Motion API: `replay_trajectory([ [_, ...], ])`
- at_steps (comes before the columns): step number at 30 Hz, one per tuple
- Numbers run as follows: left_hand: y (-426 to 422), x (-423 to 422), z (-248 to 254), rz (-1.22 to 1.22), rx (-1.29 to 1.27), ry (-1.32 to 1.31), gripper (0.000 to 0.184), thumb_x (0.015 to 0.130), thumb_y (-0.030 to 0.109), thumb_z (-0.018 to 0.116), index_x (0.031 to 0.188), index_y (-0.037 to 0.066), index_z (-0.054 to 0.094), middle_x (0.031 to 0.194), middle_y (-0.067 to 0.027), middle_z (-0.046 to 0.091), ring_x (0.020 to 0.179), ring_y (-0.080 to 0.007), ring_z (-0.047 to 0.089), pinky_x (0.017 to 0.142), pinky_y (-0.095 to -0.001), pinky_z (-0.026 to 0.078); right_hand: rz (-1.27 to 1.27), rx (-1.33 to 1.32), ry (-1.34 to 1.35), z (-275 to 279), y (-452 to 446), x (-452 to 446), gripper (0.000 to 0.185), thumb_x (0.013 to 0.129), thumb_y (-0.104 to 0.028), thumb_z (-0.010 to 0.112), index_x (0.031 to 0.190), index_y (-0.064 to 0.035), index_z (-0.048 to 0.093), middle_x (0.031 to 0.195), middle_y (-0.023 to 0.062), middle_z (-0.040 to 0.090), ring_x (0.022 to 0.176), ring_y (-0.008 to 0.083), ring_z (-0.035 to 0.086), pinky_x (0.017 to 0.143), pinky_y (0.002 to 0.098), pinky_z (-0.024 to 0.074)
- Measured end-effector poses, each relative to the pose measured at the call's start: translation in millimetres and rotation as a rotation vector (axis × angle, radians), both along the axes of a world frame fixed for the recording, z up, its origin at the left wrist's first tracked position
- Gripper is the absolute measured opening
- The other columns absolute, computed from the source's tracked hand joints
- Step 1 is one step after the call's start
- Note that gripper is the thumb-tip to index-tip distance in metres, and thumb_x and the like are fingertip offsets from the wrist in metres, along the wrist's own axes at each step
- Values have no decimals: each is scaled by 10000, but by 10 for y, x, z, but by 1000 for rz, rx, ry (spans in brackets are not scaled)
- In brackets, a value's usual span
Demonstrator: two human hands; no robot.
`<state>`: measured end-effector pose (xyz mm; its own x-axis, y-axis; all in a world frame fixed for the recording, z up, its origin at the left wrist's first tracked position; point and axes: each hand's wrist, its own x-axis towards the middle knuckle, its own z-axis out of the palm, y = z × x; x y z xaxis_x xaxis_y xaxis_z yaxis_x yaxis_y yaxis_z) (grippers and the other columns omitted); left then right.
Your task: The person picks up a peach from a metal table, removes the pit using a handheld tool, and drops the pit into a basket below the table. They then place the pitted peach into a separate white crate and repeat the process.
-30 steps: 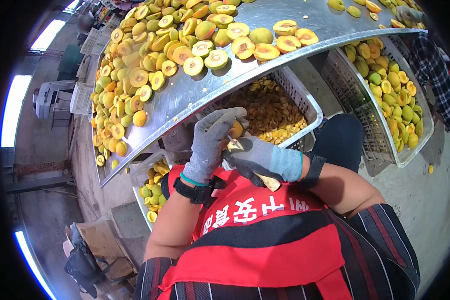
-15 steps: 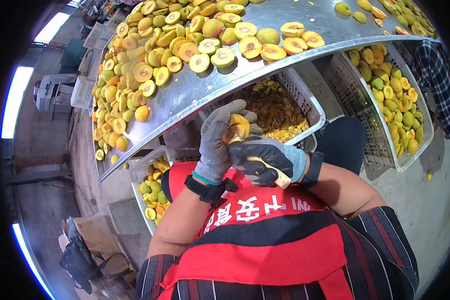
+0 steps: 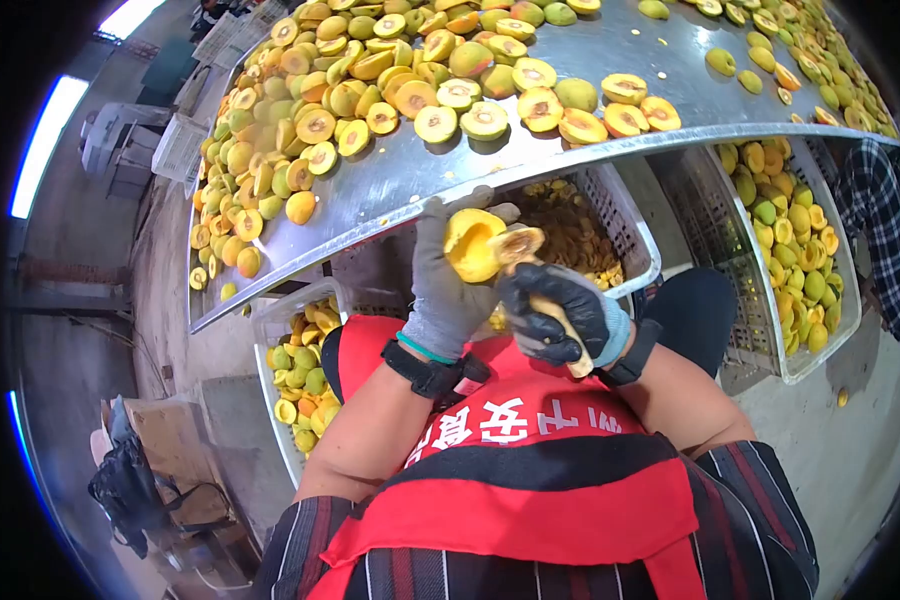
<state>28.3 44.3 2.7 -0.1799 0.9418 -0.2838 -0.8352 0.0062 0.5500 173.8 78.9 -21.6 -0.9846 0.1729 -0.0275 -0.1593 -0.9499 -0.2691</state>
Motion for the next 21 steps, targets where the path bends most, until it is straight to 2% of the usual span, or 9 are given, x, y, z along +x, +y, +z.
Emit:
replay_trajectory([
  [3, -75, -309, -34, 26, 55, -80, 642, 875, 566, 357, 1155, 4, 493, 1003, -208, 586, 871, -346, 583, 738, -425, 494, -99, -176, -22, -41, 85, -10, 437, 922, -448, 357, 820, -57, 525, 464, 34, 413, 281, 142, 350, 275, 238, 289],
  [7, -446, -758, 141, 83, 62, 89, 650, 870, 566, 371, 1165, -1, 488, 1047, -223, 575, 896, -360, 580, 768, -420, 497, -173, 16, -359, -140, 113, -124, 535, 884, -558, 355, 732, -72, 519, 455, 43, 420, 292, 154, 360, 282, 258, 307],
  [9, -844, -1158, 167, 113, -15, 296, 658, 859, 587, 370, 1167, 17, 492, 1059, -217, 576, 914, -347, 582, 807, -420, 487, -163, 8, -347, -132, 75, -154, 598, 852, -622, 349, 668, -72, 493, 456, 53, 416, 293, 164, 354, 279, 262, 296],
  [11, -1345, -1459, 252, 272, -239, 524, 550, 863, 493, 471, 1136, 19, 524, 1052, -188, 589, 913, -306, 591, 821, -387, 480, -91, -95, -385, -80, 88, -146, 623, 841, -641, 344, 655, -64, 487, 449, 60, 407, 296, 168, 356, 278, 262, 296],
  [13, -1949, -2205, 285, -435, -530, 1775, 398, 864, 321, 554, 1093, -4, 557, 1048, -144, 601, 937, -233, 585, 827, -333, 463, -91, -48, -376, -78, 90, -133, 639, 826, -661, 348, 653, -61, 484, 466, 62, 415, 300, 169, 358, 278, 264, 308],
  [14, -1990, -2280, 337, -445, -527, 1783, 398, 864, 321, 554, 1093, -4, 557, 1048, -144, 601, 937, -233, 585, 827, -333, 463, -109, -39, -394, -96, 77, -142, 635, 822, -662, 358, 655, -63, 487, 479, 60, 422, 306, 167, 363, 279, 265, 314],
  [16, -2021, -2334, 452, -291, -916, 1725, 302, 853, 180, 576, 1070, -31, 569, 1028, -108, 606, 948, -173, 562, 823, -301, 444, -139, -40, -414, -79, 60, -173, 604, 820, -645, 397, 694, -66, 516, 516, 58, 447, 328, 163, 389, 291, 264, 342],
  [18, -1289, -1872, 846, -96, -701, 1590, 315, 856, 158, 558, 1109, -30, 551, 999, -79, 597, 927, -130, 535, 824, -264, 429, -123, -18, -439, -38, 54, -194, 586, 823, -632, 409, 723, -66, 527, 521, 61, 455, 339, 161, 401, 296, 262, 347],
  [21, -387, -1839, 642, -167, -457, 1935, 404, 821, 250, 595, 1144, 13, 539, 1011, -98, 601, 909, -158, 560, 794, -291, 447, -134, 9, -377, -65, 72, -201, 520, 853, -570, 422, 832, -65, 548, 549, 72, 484, 365, 162, 435, 313, 257, 366],
])
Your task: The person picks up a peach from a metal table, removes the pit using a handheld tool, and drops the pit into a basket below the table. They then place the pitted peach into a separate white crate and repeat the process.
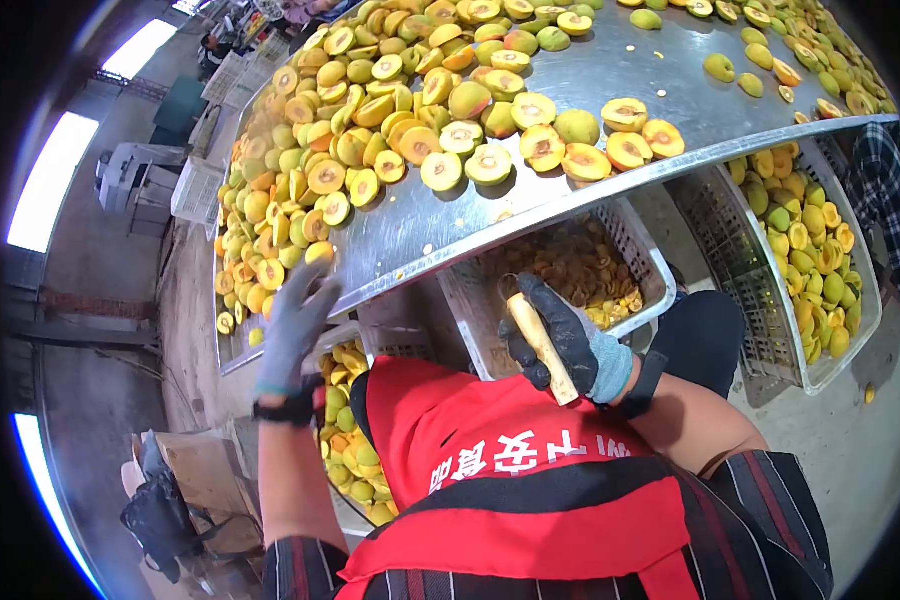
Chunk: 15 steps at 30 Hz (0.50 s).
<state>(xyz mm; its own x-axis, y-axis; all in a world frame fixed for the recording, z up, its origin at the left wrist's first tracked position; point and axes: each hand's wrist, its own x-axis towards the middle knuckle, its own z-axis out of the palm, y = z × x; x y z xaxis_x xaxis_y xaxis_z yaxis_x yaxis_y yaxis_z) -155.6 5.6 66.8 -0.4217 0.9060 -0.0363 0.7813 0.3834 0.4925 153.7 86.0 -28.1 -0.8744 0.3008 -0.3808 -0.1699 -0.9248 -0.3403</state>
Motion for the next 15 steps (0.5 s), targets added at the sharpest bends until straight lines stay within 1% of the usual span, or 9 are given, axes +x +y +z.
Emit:
replay_trajectory([
  [1, 355, 174, 4, -85, -46, 148, 462, 789, 307, 624, 1160, 48, 530, 1027, -123, 600, 898, -201, 575, 793, -299, 450, -35, 42, 8, 3, 7, 8, 499, 865, -545, 419, 859, -63, 546, 556, 74, 490, 369, 163, 442, 322, 255, 372],
  [4, 1230, 542, -137, -108, -186, -34, 599, 794, 341, 614, 1284, 72, 398, 1035, -175, 591, 592, -195, 596, 543, -311, 476, -91, 81, 16, -22, 52, 44, 446, 890, -485, 417, 919, -59, 543, 568, 80, 498, 380, 167, 459, 352, 252, 388],
  [6, 1616, 465, -457, -190, -191, 41, 675, 764, 309, 636, 1327, 75, 345, 1094, -207, 572, 942, -314, 592, 793, -363, 465, -111, 65, 29, -51, 83, 38, 415, 852, -505, 489, 836, -96, 554, 555, 22, 488, 421, 139, 463, 383, 237, 386],
  [8, 1747, 398, -808, -422, -63, 309, 688, 733, 270, 653, 1319, 73, 352, 1098, -218, 568, 1085, -359, 514, 885, -370, 416, -130, 53, 10, -86, 109, 41, 398, 848, -499, 502, 832, -105, 554, 565, 16, 485, 441, 129, 467, 403, 226, 377],
  [9, 1740, 531, -788, -330, -106, 274, 644, 723, 193, 687, 1292, 79, 408, 1034, -118, 595, 868, -178, 600, 779, -291, 476, -116, 44, 15, -83, 116, 53, 387, 851, -492, 503, 837, -108, 552, 576, 13, 487, 445, 122, 467, 401, 227, 374],
  [10, 1728, 574, -728, -334, -107, 276, 644, 723, 193, 687, 1292, 79, 408, 1034, -118, 595, 868, -178, 600, 779, -291, 476, -101, 33, 20, -83, 117, 63, 376, 854, -484, 504, 842, -111, 550, 587, 11, 488, 449, 116, 466, 398, 228, 370],
  [12, 1658, 640, -621, -336, -249, -18, 549, 728, 160, 678, 1224, 46, 472, 973, -97, 620, 866, -174, 602, 771, -291, 479, -90, 64, 58, -172, 116, 41, 377, 856, -484, 502, 849, -110, 546, 598, 9, 490, 448, 111, 463, 394, 230, 371],
  [13, 1584, 676, -595, -234, -268, -52, 440, 746, 116, 652, 1159, 40, 518, 965, -84, 621, 842, -173, 607, 765, -298, 484, -77, 99, 96, -197, 121, 29, 378, 859, -484, 500, 856, -109, 543, 610, 8, 492, 447, 106, 461, 391, 231, 373],
  [15, 1357, 771, -554, -230, -131, -139, 432, 744, 86, 644, 1157, 47, 521, 984, -86, 611, 883, -174, 594, 787, -299, 473, -105, 128, 84, -172, 135, 39, 396, 857, -497, 494, 866, -104, 539, 615, 9, 493, 445, 105, 460, 388, 232, 373],
])
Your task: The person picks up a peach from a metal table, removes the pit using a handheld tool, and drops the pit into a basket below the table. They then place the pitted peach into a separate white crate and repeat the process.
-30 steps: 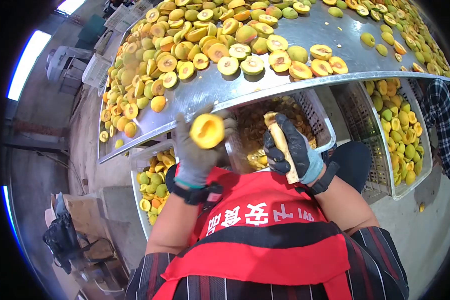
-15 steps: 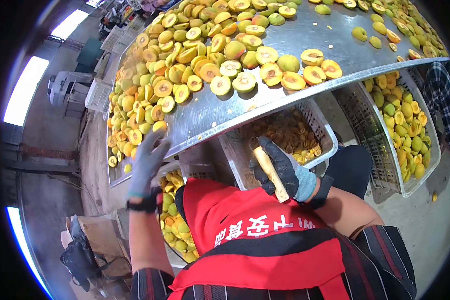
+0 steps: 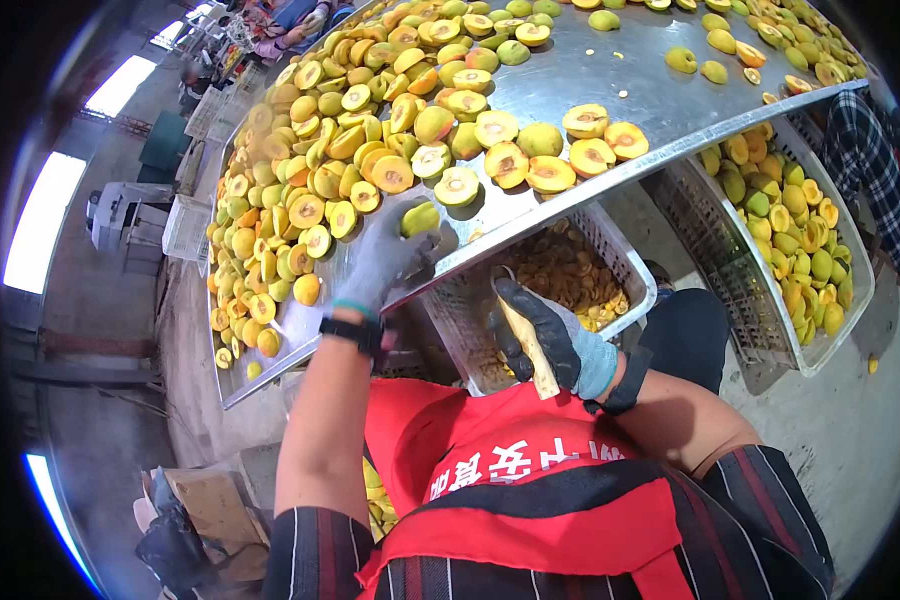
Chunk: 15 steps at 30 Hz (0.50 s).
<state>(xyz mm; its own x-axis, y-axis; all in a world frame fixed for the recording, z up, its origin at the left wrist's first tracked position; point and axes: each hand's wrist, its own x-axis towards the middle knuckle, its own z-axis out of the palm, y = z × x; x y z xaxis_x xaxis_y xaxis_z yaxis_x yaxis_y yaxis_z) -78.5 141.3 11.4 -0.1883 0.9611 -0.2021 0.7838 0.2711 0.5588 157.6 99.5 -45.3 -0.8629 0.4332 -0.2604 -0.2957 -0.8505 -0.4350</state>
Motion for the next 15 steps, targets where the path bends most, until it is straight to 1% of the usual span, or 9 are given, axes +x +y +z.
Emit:
replay_trajectory([
  [1, -135, 75, 35, 19, 124, -106, 427, 743, 56, 636, 1155, 54, 524, 1004, -89, 601, 923, -175, 580, 810, -300, 463, -31, 26, -17, 26, -1, 6, 414, 856, -510, 489, 875, -99, 535, 619, 9, 494, 444, 105, 459, 386, 232, 373],
  [2, -290, 171, 77, 18, 118, -106, 427, 743, 56, 636, 1155, 54, 524, 1004, -89, 601, 923, -175, 580, 810, -300, 463, -32, 21, -16, 59, 0, 10, 414, 856, -510, 489, 875, -99, 535, 619, 9, 494, 444, 105, 459, 386, 232, 373],
  [4, -597, 444, 202, -304, 492, -6, 461, 723, 11, 636, 1168, 68, 528, 1104, -102, 550, 1060, -184, 511, 880, -303, 425, -48, 50, -82, 119, 7, 4, 433, 857, -516, 485, 841, -88, 542, 606, 15, 493, 440, 106, 462, 383, 232, 367],
  [8, -1015, 734, 169, -344, 265, 36, 576, 690, -32, 646, 1231, 49, 467, 1199, -111, 487, 1144, -206, 445, 930, -307, 389, -57, 200, -151, 126, -75, -40, 371, 853, -432, 552, 768, -71, 554, 574, 18, 500, 433, 105, 467, 379, 239, 359],
  [10, -1112, 795, 106, -196, 325, -302, 562, 776, 87, 613, 1288, 33, 386, 1209, -104, 478, 1117, -214, 475, 897, -301, 419, -43, 249, -141, 135, -91, -7, 358, 841, -420, 575, 774, -69, 555, 574, 19, 502, 431, 106, 467, 379, 241, 361],
  [11, -1152, 806, 104, -194, 324, -305, 562, 776, 87, 613, 1288, 33, 386, 1209, -104, 478, 1117, -214, 475, 897, -301, 419, -29, 299, -129, 144, -92, 13, 348, 830, -408, 598, 780, -67, 555, 574, 20, 504, 428, 106, 467, 379, 243, 364],
  [13, -1200, 831, 136, 59, 253, -972, 566, 866, 288, 529, 1322, 24, 321, 1204, -110, 478, 1044, -202, 520, 867, -306, 444, -6, 275, -126, 210, -78, 52, 313, 822, -371, 621, 795, -65, 561, 585, 15, 518, 458, 94, 477, 407, 238, 377],
  [14, -1185, 979, 119, 198, 262, -1162, 567, 908, 419, 411, 1321, 38, 335, 1181, -112, 493, 926, -170, 561, 736, -280, 497, -4, 404, -163, 248, -81, 61, 300, 821, -355, 627, 810, -61, 566, 600, 13, 529, 482, 88, 484, 429, 235, 388],
  [15, -1188, 960, 116, 201, 267, -1161, 567, 908, 419, 411, 1321, 38, 335, 1181, -112, 493, 926, -170, 561, 736, -280, 497, -3, 533, -198, 273, -81, 61, 287, 821, -338, 632, 825, -58, 570, 615, 11, 540, 507, 81, 492, 451, 232, 398],
])
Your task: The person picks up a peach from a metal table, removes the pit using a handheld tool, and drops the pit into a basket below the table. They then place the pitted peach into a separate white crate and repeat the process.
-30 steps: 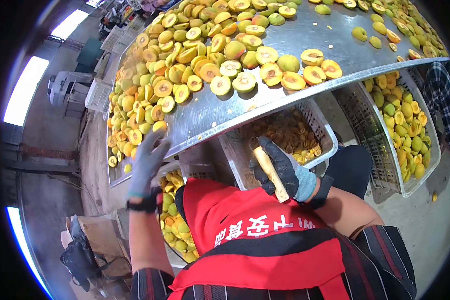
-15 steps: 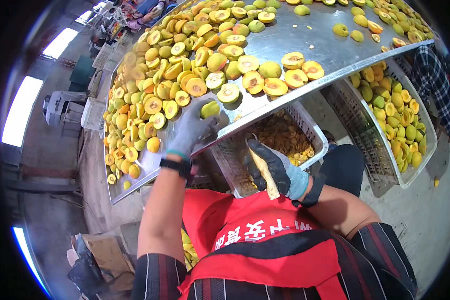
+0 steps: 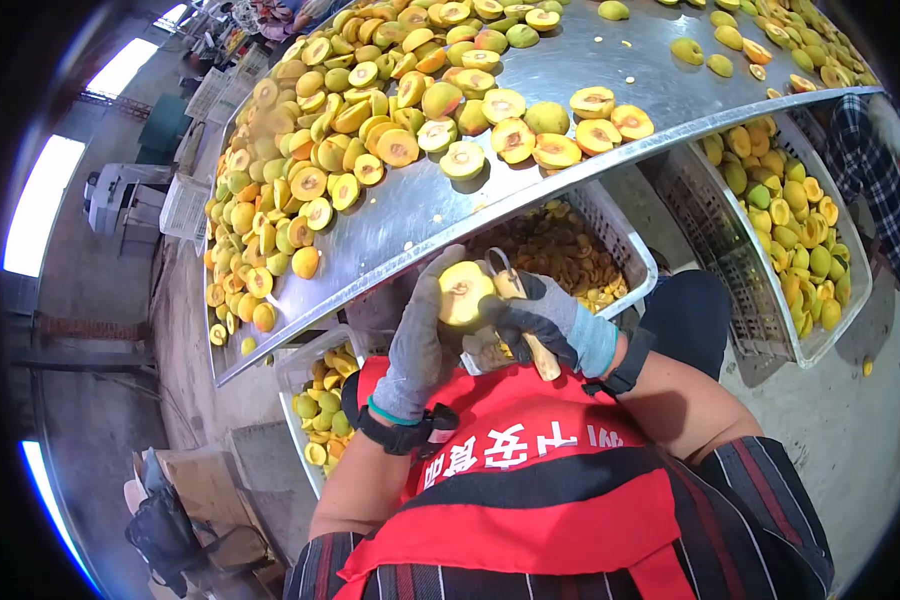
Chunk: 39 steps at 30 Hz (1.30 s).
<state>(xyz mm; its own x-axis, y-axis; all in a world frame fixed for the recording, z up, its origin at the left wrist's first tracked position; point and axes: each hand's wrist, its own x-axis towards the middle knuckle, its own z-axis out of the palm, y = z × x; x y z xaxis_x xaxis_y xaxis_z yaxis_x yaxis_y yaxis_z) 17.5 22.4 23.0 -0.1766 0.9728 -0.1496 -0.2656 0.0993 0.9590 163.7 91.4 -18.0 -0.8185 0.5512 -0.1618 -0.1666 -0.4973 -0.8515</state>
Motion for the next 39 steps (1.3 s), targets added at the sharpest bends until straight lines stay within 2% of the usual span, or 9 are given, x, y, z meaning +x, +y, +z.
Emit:
replay_trajectory([
  [3, 10, 19, 7, -11, -43, -187, 521, 924, 383, 402, 1319, 49, 342, 1157, -100, 521, 795, -133, 578, 495, -199, 461, 26, -49, -2, -23, 10, 2, 278, 813, -315, 644, 870, -51, 580, 661, 13, 568, 563, 77, 507, 498, 237, 419],
  [10, -2, 115, -61, 116, 71, 91, 516, 923, 399, 394, 1298, 46, 369, 1136, -110, 541, 769, -136, 595, 521, -213, 488, -114, 14, -48, -98, -38, -35, 331, 785, -295, 679, 957, -41, 553, 774, 37, 591, 666, 90, 546, 586, 251, 470],
  [13, -49, 26, -37, -17, -66, -185, 547, 918, 433, 382, 1291, 34, 370, 1139, -117, 540, 798, -162, 603, 538, -232, 504, -138, 205, -98, -112, -29, -27, 345, 783, -268, 682, 1002, -44, 536, 806, 53, 594, 704, 93, 556, 625, 248, 476],
  [16, -24, -113, -181, -75, 6, -433, 500, 954, 366, 315, 1295, 2, 341, 1225, -160, 485, 1097, -237, 505, 927, -360, 430, -299, 259, -66, -153, -110, -100, 325, 789, -253, 675, 993, -46, 530, 794, 56, 595, 705, 95, 555, 633, 255, 471],
  [20, -24, -69, -177, -18, 64, -308, 471, 957, 380, 291, 1244, 20, 391, 1198, -175, 498, 1047, -241, 531, 867, -369, 471, -209, 152, -90, -2, -122, 28, 314, 816, -284, 633, 978, -39, 522, 795, 102, 602, 698, 183, 593, 637, 312, 472],
  [22, -2, 14, -151, 221, 14, -148, 498, 928, 449, 336, 1217, 54, 428, 1119, -136, 551, 835, -188, 596, 533, -236, 499, -128, 319, -205, 77, -144, 43, 262, 867, -305, 553, 911, -55, 491, 599, 26, 512, 432, 93, 487, 395, 233, 405],
  [32, 0, 18, -117, 64, 33, 87, 546, 895, 486, 402, 1263, 83, 398, 1081, -106, 542, 806, -153, 568, 544, -218, 479, -170, 392, -210, 4, -181, -4, 334, 873, -355, 540, 867, -27, 478, 586, 55, 505, 416, 117, 496, 372, 249, 396],
  [34, 0, -22, -128, -19, 50, 35, 521, 910, 399, 432, 1287, 48, 355, 1130, -127, 512, 1004, -184, 511, 838, -286, 449, -171, 334, -175, 39, -198, 0, 337, 875, -356, 538, 855, -26, 473, 585, 55, 504, 417, 118, 495, 371, 249, 394],
  [39, 14, 52, -172, 19, 120, 6, 502, 905, 389, 447, 1258, 37, 380, 1123, -138, 520, 1027, -195, 507, 859, -302, 437, -198, 223, -106, 29, -221, -12, 341, 881, -358, 528, 825, -28, 462, 582, 54, 503, 416, 121, 488, 370, 250, 390],
])
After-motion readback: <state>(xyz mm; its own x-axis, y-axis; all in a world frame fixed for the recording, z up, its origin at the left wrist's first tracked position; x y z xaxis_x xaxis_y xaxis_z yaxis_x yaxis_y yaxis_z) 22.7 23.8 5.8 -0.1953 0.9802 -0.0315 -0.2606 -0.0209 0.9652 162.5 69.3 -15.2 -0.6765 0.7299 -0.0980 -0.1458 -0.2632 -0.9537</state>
